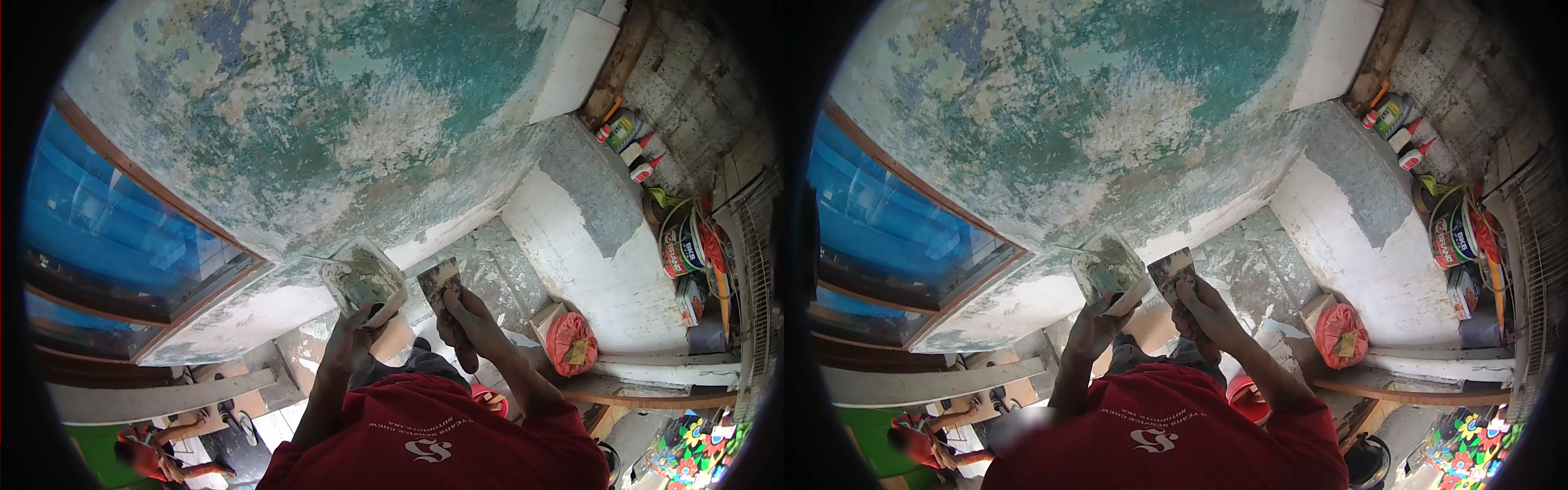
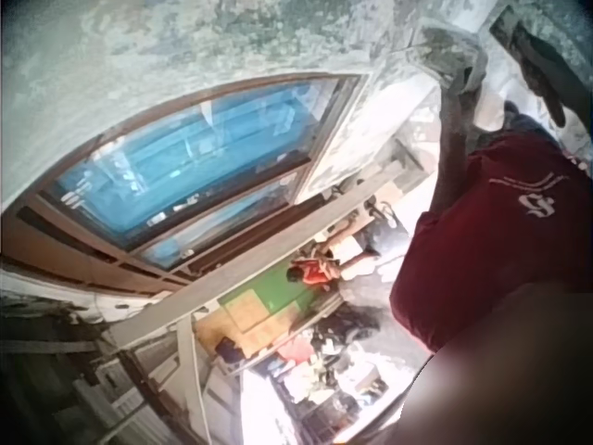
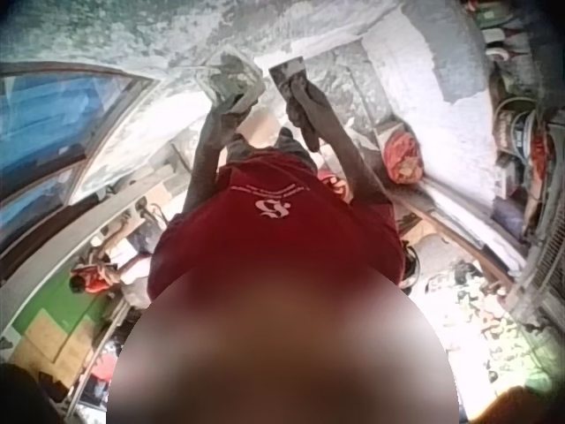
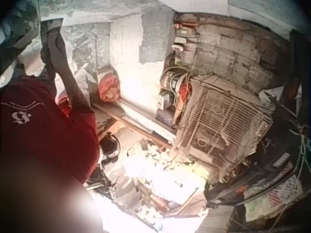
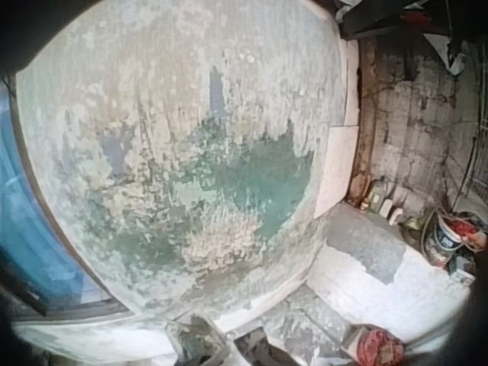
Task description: The person patches a damaged section of a wall by applying filler compound with a putty knife.
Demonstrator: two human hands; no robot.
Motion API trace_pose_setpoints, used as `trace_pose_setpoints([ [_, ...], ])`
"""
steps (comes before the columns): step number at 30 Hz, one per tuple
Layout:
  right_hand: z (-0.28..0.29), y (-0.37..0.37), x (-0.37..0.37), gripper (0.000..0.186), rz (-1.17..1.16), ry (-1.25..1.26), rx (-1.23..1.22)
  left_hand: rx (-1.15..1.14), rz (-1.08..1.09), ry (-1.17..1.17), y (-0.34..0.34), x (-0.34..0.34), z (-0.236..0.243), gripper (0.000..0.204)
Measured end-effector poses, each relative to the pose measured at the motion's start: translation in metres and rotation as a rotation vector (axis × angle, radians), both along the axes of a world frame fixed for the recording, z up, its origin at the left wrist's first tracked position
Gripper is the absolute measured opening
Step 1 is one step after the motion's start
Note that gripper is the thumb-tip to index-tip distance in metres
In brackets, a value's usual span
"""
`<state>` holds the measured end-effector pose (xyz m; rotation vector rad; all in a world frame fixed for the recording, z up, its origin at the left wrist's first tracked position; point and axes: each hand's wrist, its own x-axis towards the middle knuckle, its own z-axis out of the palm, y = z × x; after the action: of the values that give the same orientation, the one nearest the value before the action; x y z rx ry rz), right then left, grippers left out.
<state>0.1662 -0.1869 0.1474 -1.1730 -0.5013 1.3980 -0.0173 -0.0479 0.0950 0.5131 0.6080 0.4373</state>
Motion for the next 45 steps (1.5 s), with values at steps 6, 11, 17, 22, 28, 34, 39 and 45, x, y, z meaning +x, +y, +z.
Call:
trace_pose_setpoints([
  [6, -0.006, 0.019, -0.025, 0.018, -0.006, -0.042, 0.106, 0.111, 0.085, 0.065, -0.016, -0.016, 0.005, 0.046],
  [11, -0.001, 0.019, -0.056, 0.017, -0.038, -0.174, 0.103, 0.159, 0.116, 0.051, -0.02, -0.036, 0.018, 0.043],
  [17, 0.02, 0.016, -0.101, 0.044, -0.057, -0.296, -0.007, 0.167, 0.033, -0.006, -0.016, -0.082, 0.012, 0.049],
  [22, 0.028, 0.016, -0.159, 0.047, -0.128, -0.189, -0.006, 0.172, -0.006, -0.03, -0.017, -0.136, 0.009, 0.058],
  [28, 0.016, 0.005, -0.231, 0.038, -0.306, -0.172, 0.047, 0.273, -0.05, 0.0, -0.021, -0.195, 0.011, 0.065],
  [34, 0.017, -0.036, -0.282, 0.038, -0.371, -0.19, -0.22, 0.376, -0.171, 0.02, -0.036, -0.232, -0.003, 0.075],
  [39, 0.014, -0.073, -0.317, 0.032, -0.499, -0.395, -0.138, 0.342, -0.278, 0.005, -0.074, -0.251, -0.006, 0.076],
  [45, 0.009, -0.157, -0.345, 0.019, -0.602, -0.307, -0.192, 0.395, -0.395, 0.03, -0.138, -0.269, -0.018, 0.08],
])
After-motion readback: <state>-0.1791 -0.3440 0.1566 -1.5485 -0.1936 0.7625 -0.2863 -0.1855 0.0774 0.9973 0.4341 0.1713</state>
